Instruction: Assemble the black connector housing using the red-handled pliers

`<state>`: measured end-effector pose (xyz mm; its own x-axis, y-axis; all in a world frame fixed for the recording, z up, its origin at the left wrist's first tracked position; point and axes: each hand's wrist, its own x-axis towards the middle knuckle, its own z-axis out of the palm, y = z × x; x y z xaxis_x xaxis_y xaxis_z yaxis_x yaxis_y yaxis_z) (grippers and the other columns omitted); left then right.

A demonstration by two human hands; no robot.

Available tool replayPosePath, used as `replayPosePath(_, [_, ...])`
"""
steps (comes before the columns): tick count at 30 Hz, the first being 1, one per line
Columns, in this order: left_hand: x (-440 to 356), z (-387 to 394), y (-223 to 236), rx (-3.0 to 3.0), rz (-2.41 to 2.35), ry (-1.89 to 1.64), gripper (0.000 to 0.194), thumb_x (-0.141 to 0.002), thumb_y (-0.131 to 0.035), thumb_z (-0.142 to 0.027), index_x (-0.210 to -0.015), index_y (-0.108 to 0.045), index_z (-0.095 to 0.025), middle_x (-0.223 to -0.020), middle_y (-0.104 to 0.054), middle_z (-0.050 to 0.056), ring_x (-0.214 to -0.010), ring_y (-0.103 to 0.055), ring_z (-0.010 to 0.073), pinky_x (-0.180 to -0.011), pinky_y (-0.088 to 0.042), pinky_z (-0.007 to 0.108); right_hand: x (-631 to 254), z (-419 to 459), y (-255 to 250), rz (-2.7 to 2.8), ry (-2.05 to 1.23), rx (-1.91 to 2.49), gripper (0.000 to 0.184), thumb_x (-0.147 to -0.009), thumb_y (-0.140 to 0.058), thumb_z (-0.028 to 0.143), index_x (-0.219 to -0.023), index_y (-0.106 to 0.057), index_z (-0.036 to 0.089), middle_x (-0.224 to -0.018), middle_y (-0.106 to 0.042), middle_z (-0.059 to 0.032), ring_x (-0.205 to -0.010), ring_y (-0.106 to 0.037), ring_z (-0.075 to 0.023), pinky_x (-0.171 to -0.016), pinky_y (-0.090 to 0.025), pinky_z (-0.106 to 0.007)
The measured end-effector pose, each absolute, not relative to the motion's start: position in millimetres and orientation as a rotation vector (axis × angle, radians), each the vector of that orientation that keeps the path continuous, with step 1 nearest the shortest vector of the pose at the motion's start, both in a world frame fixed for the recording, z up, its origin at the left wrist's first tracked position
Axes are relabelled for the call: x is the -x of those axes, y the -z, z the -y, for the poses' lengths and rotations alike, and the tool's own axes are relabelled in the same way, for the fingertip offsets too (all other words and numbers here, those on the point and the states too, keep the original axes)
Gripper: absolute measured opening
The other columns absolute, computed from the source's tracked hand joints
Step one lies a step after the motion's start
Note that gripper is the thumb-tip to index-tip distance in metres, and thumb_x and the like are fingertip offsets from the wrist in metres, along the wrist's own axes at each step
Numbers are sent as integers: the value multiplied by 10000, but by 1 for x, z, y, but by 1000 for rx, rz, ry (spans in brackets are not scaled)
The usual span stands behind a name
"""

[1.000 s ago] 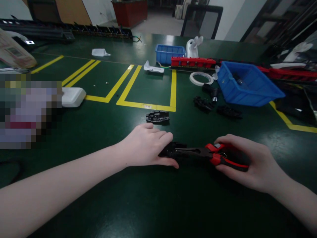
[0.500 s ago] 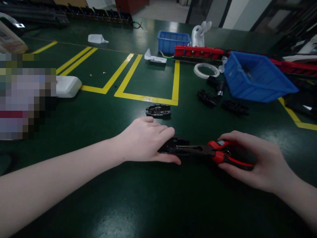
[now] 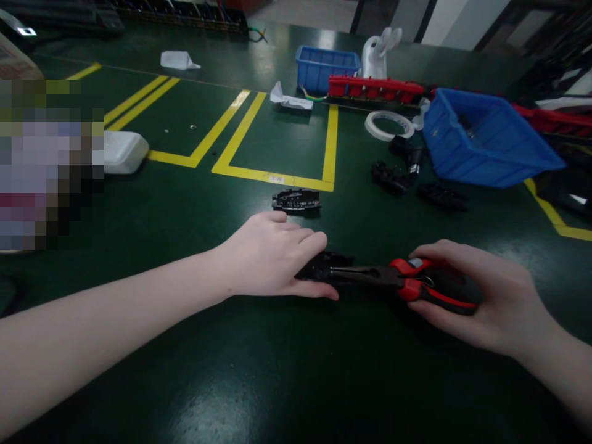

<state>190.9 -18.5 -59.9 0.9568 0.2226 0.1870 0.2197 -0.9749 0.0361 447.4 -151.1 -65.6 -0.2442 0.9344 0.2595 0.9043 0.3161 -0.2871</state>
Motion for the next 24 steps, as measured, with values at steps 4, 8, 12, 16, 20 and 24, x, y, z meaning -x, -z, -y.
replayPosePath(4, [-191, 19, 61, -3093, -351, -308, 507, -846, -398, -637, -751, -534, -159, -640, -600, -9, -519, -522, 126, -534, -331, 250, -451, 150, 64, 2282, -15, 1618, 388, -764, -562, 456, -1079, -464, 250, -887, -607, -69, -697, -594, -220, -561, -467, -358])
replayPosePath(8, [-191, 18, 61, -3103, -376, -276, 506, -853, -385, -631, -751, -538, -160, -635, -594, -4, -516, -523, 136, -531, -339, 256, -455, 151, 62, 2318, 49, 1632, 375, -757, -554, 458, -1066, -462, 266, -856, -590, -67, -656, -566, -225, -533, -433, -367])
replayPosePath(12, [-191, 18, 60, -3100, -371, -217, 499, -850, -395, -629, -759, -539, -160, -642, -594, -6, -531, -531, 133, -542, -349, 251, -454, 150, 62, 2331, 70, 1615, 400, -743, -573, 451, -1076, -459, 262, -853, -587, -68, -650, -560, -222, -534, -427, -362])
replayPosePath(16, [-192, 19, 60, -3105, -360, -186, 487, -847, -403, -627, -786, -544, -164, -670, -599, -6, -557, -548, 140, -549, -358, 256, -451, 150, 63, 2330, 59, 1616, 366, -760, -557, 435, -1058, -471, 241, -843, -586, -72, -650, -561, -217, -539, -423, -355])
replayPosePath(20, [-192, 21, 59, -3180, -318, -166, 474, -852, -394, -623, -851, -561, -179, -682, -596, -12, -561, -552, 144, -536, -337, 262, -451, 150, 64, 2352, 74, 1583, 396, -754, -576, 448, -1067, -475, 227, -850, -593, -71, -635, -544, -202, -525, -417, -346])
replayPosePath(24, [-192, 23, 57, -3279, -309, -151, 480, -861, -372, -620, -891, -574, -185, -677, -589, -2, -559, -551, 161, -530, -318, 279, -451, 149, 64, 2382, 83, 1533, 410, -757, -583, 433, -1085, -465, 218, -859, -597, -82, -640, -544, -202, -520, -428, -350])
